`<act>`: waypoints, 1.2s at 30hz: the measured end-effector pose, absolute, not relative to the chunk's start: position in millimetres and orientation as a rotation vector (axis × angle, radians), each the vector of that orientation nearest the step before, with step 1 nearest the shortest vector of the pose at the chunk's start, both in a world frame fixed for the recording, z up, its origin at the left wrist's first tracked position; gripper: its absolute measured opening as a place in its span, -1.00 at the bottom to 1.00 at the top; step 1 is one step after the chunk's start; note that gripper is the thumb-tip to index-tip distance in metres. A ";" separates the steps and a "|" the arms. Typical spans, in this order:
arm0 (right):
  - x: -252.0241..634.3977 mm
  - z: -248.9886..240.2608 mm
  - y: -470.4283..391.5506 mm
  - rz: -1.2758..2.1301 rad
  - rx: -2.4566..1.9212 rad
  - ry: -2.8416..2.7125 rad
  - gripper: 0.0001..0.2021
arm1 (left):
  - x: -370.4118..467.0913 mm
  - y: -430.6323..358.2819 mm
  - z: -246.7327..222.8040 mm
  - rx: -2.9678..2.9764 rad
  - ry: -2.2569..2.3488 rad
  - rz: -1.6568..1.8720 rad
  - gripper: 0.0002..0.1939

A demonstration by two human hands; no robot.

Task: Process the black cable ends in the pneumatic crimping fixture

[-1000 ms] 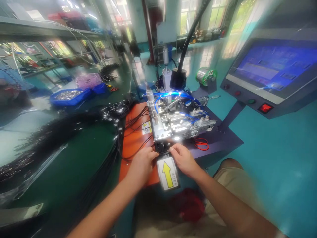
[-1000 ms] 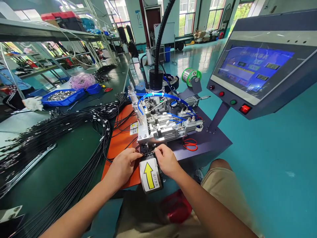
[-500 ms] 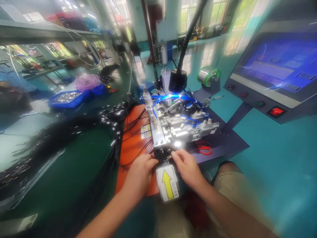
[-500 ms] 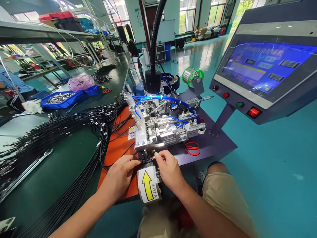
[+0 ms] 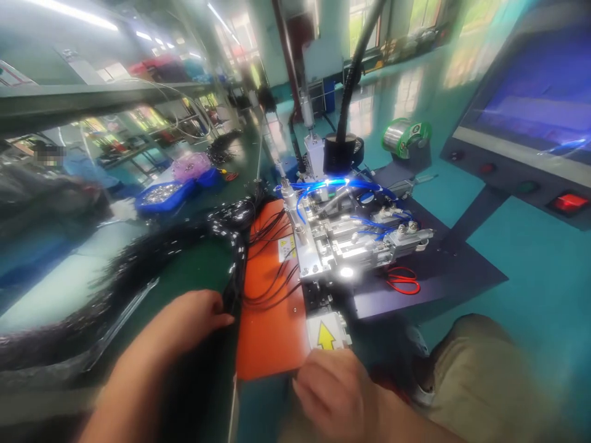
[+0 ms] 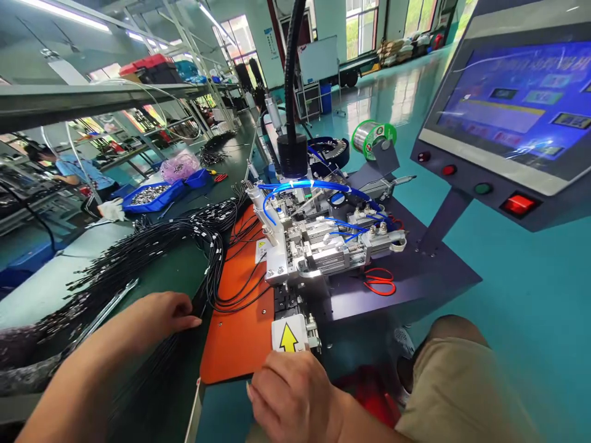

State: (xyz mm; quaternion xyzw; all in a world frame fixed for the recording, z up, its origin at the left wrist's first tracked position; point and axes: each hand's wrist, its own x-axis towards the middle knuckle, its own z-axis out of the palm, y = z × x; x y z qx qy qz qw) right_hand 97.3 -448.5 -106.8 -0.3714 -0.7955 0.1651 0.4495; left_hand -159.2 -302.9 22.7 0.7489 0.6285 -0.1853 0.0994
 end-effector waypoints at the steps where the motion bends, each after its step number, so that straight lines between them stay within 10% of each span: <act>1: 97.5 -108.4 -447.8 0.411 -0.926 -1.978 -0.81 | -157.8 -300.3 17.3 2.185 1.855 -0.587 -0.67; 16: 95.3 -82.9 -453.3 0.540 -1.058 -2.007 -0.86 | -168.1 -304.6 42.8 1.714 1.674 -0.043 -0.59; 22: 74.4 -67.2 -462.2 0.910 -0.784 -1.909 -0.25 | -119.1 -317.2 22.7 1.670 1.303 0.093 -0.57; 27: 84.9 -76.0 -454.6 1.339 -0.932 -1.154 -0.73 | -70.7 -347.2 3.1 2.250 1.197 0.084 -0.73; 36: 141.1 -86.3 -440.9 1.266 -1.174 -0.793 -0.76 | -24.1 -381.1 -55.8 2.728 0.769 0.657 -0.72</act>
